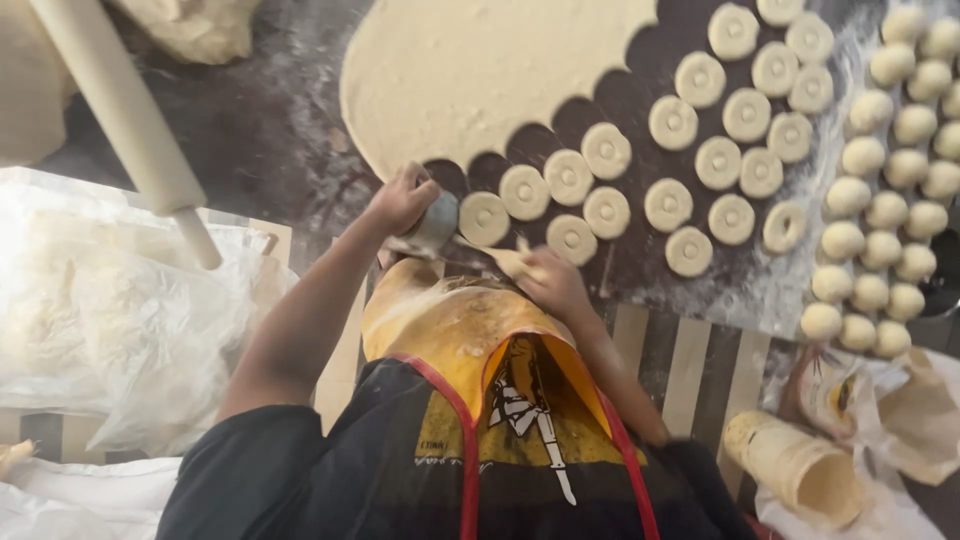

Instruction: Cutting donut shapes out of a flat sheet of dough using a metal cutter and arranging them on the work table.

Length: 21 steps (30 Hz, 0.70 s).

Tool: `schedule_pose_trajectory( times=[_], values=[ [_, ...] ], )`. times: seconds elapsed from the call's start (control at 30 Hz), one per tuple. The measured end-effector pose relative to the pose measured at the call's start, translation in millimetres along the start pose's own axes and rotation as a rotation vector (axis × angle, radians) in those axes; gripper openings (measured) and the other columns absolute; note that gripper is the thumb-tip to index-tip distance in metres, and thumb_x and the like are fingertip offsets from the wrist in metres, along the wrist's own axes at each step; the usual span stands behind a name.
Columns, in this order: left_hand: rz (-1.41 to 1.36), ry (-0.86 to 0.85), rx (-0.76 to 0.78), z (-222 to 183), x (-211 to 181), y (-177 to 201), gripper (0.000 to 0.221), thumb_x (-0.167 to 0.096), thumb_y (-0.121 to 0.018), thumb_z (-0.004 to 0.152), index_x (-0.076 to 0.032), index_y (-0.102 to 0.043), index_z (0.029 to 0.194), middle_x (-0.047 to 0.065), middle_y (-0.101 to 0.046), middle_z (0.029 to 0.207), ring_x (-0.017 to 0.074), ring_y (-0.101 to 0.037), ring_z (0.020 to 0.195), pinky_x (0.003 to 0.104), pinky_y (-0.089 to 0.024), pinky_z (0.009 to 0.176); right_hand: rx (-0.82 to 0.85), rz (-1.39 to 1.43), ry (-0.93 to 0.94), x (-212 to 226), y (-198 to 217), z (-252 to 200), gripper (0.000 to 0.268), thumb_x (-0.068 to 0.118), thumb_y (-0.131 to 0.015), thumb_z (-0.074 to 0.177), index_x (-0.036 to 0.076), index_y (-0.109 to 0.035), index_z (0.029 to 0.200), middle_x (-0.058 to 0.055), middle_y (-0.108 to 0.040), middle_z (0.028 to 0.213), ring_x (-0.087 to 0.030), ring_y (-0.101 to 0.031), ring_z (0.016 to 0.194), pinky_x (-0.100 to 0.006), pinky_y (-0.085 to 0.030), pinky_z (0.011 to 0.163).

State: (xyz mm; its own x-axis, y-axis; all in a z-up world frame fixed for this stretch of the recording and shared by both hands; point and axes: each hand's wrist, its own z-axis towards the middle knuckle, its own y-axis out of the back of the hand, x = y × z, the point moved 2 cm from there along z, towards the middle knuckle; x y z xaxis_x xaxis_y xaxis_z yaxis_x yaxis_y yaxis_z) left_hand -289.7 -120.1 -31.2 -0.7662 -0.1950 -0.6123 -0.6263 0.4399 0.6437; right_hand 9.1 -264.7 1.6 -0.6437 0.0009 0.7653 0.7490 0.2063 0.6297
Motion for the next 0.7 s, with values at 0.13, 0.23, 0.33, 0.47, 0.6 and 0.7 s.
schedule_pose_trajectory(
  times=[0.13,0.23,0.33,0.47,0.6,0.7],
  values=[
    [-0.304,-0.159,0.032,-17.9,56.6,45.7,0.056,-0.046,-0.059,0.085,-0.005,-0.061,0.125,0.017,-0.064,0.125,0.034,-0.062,0.125,0.045,-0.048,0.108,-0.115,0.116,-0.283,7.7,14.0,-28.6,0.035,0.023,-0.076,0.085,0.003,-0.07,0.112,-0.012,-0.069,0.113,-0.023,-0.069,0.096,-0.036,-0.056,0.082],
    [-0.147,-0.159,-0.262,-36.0,80.8,117.1,0.059,-0.043,-0.062,0.084,-0.006,-0.06,0.129,0.017,-0.059,0.131,0.0383,-0.052,0.127,0.049,-0.043,0.106,-0.306,0.514,-0.248,-4.2,1.0,-9.5,0.037,0.013,-0.065,0.089,-0.004,-0.059,0.121,-0.017,-0.062,0.122,-0.024,-0.066,0.1,-0.033,-0.058,0.081],
    [0.032,-0.06,-0.348,-36.5,98.5,170.5,0.064,-0.045,-0.067,0.076,-0.007,-0.061,0.128,0.016,-0.057,0.131,0.0378,-0.051,0.123,0.049,-0.046,0.099,-0.431,0.719,0.039,2.2,-19.2,55.8,0.033,0.006,-0.058,0.088,-0.006,-0.049,0.117,-0.02,-0.053,0.138,-0.027,-0.059,0.119,-0.033,-0.055,0.091],
    [0.29,-0.017,-0.328,-29.9,115.7,203.6,0.059,-0.05,-0.071,0.077,-0.011,-0.064,0.12,0.011,-0.057,0.126,0.0332,-0.051,0.12,0.048,-0.048,0.095,-0.332,0.656,0.478,89.6,-44.3,166.7,0.034,0.022,-0.052,0.102,-0.002,-0.053,0.125,-0.017,-0.055,0.133,-0.022,-0.058,0.12,-0.03,-0.054,0.1],
    [0.393,-0.083,-0.237,-18.2,114.3,212.0,0.066,-0.055,-0.074,0.075,-0.007,-0.063,0.12,0.014,-0.057,0.116,0.0311,-0.052,0.109,0.047,-0.048,0.082,-0.148,0.738,0.227,246.6,-70.5,282.5,0.056,0.023,-0.065,0.092,-0.004,-0.045,0.136,-0.016,-0.056,0.125,-0.02,-0.061,0.105,-0.031,-0.058,0.08],
    [0.413,-0.194,-0.196,-18.7,108.2,214.4,0.052,-0.051,-0.073,0.076,-0.013,-0.067,0.11,0.008,-0.06,0.111,0.0273,-0.055,0.11,0.045,-0.047,0.086,-0.044,0.698,0.413,288.0,-115.6,369.3,0.031,0.009,-0.068,0.097,0.002,-0.053,0.124,-0.014,-0.057,0.128,-0.018,-0.065,0.106,-0.031,-0.06,0.085]
  ],
)
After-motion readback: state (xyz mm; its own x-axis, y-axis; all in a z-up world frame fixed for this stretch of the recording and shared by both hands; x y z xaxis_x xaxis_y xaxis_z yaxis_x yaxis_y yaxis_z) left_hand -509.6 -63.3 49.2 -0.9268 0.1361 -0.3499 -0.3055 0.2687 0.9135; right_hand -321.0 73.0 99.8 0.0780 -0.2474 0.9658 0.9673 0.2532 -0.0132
